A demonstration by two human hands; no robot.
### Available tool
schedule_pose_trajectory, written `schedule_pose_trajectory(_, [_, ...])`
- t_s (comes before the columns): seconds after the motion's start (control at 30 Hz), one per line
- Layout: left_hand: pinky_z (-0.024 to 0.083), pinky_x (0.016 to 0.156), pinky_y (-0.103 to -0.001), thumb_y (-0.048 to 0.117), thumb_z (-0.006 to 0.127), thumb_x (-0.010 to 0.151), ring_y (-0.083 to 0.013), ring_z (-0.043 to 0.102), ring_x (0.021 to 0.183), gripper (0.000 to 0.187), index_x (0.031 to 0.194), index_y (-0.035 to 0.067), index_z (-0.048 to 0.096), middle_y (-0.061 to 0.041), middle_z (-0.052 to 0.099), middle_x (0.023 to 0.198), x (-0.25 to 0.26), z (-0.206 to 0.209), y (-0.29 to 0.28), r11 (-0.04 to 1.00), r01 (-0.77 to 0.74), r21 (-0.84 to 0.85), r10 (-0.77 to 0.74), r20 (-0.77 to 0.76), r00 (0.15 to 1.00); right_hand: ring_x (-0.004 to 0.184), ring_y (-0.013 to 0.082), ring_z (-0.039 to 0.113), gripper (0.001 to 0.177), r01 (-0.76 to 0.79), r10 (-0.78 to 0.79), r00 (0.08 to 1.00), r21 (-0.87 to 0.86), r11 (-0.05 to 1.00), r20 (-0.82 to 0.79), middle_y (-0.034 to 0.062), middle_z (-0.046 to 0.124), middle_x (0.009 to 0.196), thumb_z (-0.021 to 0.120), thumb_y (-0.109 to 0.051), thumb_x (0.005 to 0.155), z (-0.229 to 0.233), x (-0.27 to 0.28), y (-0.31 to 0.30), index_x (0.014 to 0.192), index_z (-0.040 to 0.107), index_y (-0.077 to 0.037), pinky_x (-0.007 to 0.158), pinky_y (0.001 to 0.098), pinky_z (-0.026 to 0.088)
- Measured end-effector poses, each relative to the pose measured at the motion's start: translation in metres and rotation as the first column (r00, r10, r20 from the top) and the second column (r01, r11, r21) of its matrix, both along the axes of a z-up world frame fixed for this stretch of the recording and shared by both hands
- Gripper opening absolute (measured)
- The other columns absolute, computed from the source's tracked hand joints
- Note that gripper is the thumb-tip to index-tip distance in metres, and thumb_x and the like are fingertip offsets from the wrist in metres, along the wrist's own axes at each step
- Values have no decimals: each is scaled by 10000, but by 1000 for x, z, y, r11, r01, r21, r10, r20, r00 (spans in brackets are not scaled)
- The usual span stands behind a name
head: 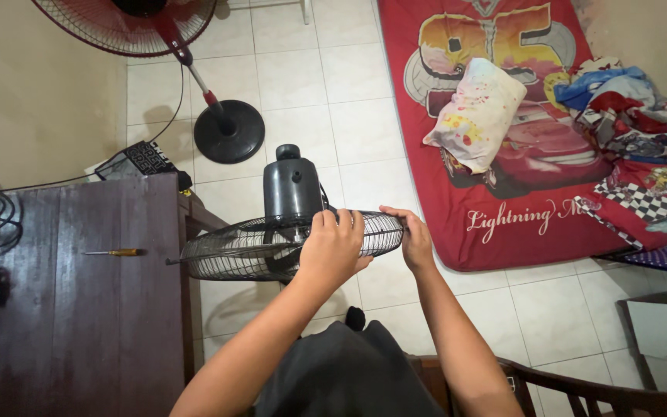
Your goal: The person disassembles a standing electric fan by removing the front grille, then uses a screwdriver to remove the fan blades one by one, placing each blade on a nearby table. The person continues to remove additional blades and sets them aside.
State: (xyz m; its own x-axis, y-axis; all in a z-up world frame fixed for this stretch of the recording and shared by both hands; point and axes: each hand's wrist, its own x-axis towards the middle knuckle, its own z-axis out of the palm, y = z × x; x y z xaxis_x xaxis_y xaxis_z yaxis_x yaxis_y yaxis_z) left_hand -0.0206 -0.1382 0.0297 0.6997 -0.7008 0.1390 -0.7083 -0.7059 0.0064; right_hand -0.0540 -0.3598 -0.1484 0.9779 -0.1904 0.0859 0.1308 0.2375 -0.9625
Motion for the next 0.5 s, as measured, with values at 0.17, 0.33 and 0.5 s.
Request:
schedule_pose_trajectory(0.17, [475, 991, -458, 561, 835, 670, -342, 613, 1007, 837, 1225, -37, 648, -162, 651, 1054, 4, -1, 9, 987, 46, -152, -49, -17, 999, 1228, 297, 635, 529, -11, 5, 999, -143, 990, -37, 254, 669, 1318, 295, -346, 1118, 3, -2, -3, 1205, 611, 69, 1131, 410, 444])
schedule_pose_trajectory(0.33, [387, 1138, -525, 536, 785, 823, -370, 563, 1279, 707, 1267, -1, 662, -187, 638, 1289, -1, 8, 43, 924, 15, -383, 17, 80, 997, 1290, 294, 593, 612, 32, -34, 999, 72, 997, 26, 229, 666, 1342, 240, -420, 1127, -24, -2, -13, 1214, 626, 47, 1158, 401, 382])
schedule_pose_trajectory(0.5, [334, 1138, -584, 632, 786, 747, -422, 514, 1292, 833, 1230, -37, 675, -241, 611, 1311, -6, 20, 52, 901, -103, -421, 121, 16, 993, 1299, 222, 587, 552, 277, -236, 912, 78, 958, -336, 153, 651, 1368, 281, -455, 1097, -80, 7, -46, 1232, 605, -29, 1071, 370, 427])
